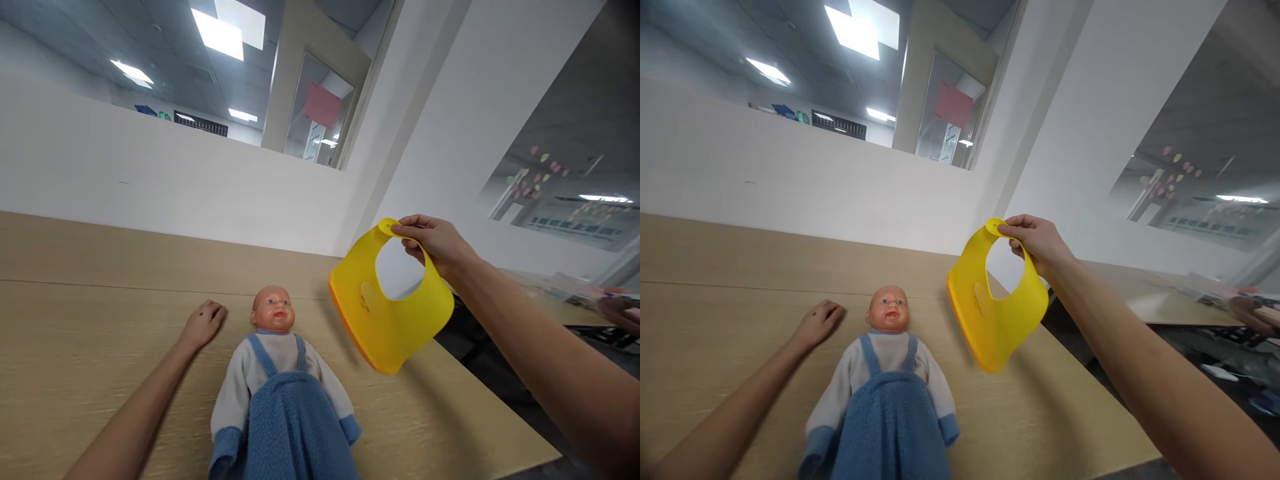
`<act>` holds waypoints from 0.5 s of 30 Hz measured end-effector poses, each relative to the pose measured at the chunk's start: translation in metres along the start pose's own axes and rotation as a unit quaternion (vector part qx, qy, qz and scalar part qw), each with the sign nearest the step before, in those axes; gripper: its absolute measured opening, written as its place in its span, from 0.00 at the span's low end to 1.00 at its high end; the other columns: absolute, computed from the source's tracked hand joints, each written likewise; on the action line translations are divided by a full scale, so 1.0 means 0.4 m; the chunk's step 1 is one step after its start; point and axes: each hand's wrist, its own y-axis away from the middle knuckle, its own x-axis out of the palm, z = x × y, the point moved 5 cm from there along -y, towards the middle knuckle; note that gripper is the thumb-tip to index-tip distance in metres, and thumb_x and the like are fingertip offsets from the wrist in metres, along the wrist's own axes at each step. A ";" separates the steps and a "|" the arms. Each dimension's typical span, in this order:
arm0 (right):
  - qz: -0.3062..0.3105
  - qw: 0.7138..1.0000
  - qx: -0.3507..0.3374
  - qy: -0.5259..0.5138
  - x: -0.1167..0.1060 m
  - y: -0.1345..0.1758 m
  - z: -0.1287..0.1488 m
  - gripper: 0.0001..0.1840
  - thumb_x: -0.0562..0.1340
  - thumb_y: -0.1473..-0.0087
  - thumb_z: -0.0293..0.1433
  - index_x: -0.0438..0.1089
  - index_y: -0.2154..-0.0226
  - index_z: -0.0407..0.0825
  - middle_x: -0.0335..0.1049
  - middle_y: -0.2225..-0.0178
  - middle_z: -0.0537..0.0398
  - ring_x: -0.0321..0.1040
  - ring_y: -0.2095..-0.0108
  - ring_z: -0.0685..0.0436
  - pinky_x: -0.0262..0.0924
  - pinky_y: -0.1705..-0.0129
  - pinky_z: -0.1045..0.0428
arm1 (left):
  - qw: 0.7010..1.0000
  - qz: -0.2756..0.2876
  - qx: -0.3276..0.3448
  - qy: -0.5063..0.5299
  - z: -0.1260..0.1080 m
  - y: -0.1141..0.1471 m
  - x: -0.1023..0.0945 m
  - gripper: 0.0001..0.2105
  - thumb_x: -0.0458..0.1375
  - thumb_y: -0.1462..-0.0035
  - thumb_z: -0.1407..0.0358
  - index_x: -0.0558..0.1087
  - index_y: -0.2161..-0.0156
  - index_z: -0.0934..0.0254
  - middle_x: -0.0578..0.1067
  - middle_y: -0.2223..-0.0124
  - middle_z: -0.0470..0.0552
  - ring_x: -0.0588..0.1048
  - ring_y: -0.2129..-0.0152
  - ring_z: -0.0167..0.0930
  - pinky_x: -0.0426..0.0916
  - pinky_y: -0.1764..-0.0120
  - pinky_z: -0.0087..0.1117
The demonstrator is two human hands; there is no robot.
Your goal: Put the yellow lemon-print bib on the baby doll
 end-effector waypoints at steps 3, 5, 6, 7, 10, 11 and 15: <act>-0.015 0.999 0.031 -0.002 -0.028 -0.031 -0.054 0.17 0.72 0.68 0.27 0.65 0.75 0.47 0.62 0.78 0.60 0.53 0.84 0.59 0.48 0.86 0.59 | 1.000 0.000 0.000 -0.003 -0.001 -0.001 0.000 0.19 0.42 0.41 0.60 0.73 0.69 0.63 0.74 0.66 0.55 0.72 0.64 0.35 0.63 0.59 0.33; -0.009 0.998 0.054 -0.002 -0.042 -0.049 -0.118 0.17 0.72 0.69 0.28 0.65 0.75 0.47 0.62 0.79 0.60 0.52 0.85 0.59 0.46 0.87 0.60 | 1.000 0.002 0.004 0.000 -0.001 -0.001 0.001 0.18 0.42 0.41 0.60 0.73 0.70 0.63 0.74 0.66 0.55 0.71 0.64 0.36 0.63 0.58 0.33; 0.000 0.998 0.065 0.002 -0.046 -0.056 -0.158 0.17 0.72 0.69 0.29 0.64 0.75 0.47 0.62 0.79 0.60 0.52 0.85 0.59 0.45 0.87 0.60 | 1.000 0.002 0.004 0.004 -0.001 -0.002 0.001 0.18 0.42 0.42 0.60 0.73 0.70 0.63 0.74 0.66 0.55 0.71 0.64 0.36 0.63 0.59 0.34; 0.009 0.997 0.073 0.009 -0.049 -0.062 -0.202 0.18 0.72 0.69 0.30 0.64 0.75 0.46 0.62 0.79 0.60 0.52 0.85 0.58 0.45 0.87 0.59 | 1.000 0.003 0.003 0.008 -0.001 -0.002 0.002 0.17 0.43 0.42 0.60 0.73 0.70 0.63 0.74 0.66 0.55 0.71 0.64 0.36 0.63 0.59 0.34; 0.013 0.994 0.101 0.036 -0.058 -0.069 -0.349 0.19 0.71 0.72 0.32 0.64 0.75 0.46 0.62 0.80 0.61 0.53 0.85 0.57 0.47 0.86 0.59 | 1.000 0.006 -0.002 0.015 -0.002 -0.001 0.001 0.17 0.43 0.43 0.60 0.73 0.70 0.63 0.74 0.66 0.54 0.71 0.64 0.36 0.63 0.59 0.34; 0.013 0.993 0.111 0.048 -0.061 -0.069 -0.399 0.20 0.71 0.72 0.32 0.64 0.75 0.46 0.62 0.81 0.62 0.52 0.85 0.57 0.47 0.85 0.58 | 1.000 0.007 -0.004 0.014 -0.004 -0.001 0.001 0.17 0.43 0.43 0.60 0.73 0.70 0.63 0.74 0.65 0.54 0.71 0.64 0.35 0.63 0.59 0.34; 0.032 0.981 0.144 0.124 -0.082 -0.063 -0.571 0.16 0.69 0.70 0.32 0.64 0.76 0.46 0.61 0.83 0.62 0.53 0.84 0.56 0.49 0.83 0.57 | 1.000 0.007 -0.003 0.006 -0.011 0.000 -0.003 0.17 0.43 0.42 0.59 0.72 0.70 0.63 0.74 0.66 0.53 0.71 0.65 0.35 0.63 0.59 0.33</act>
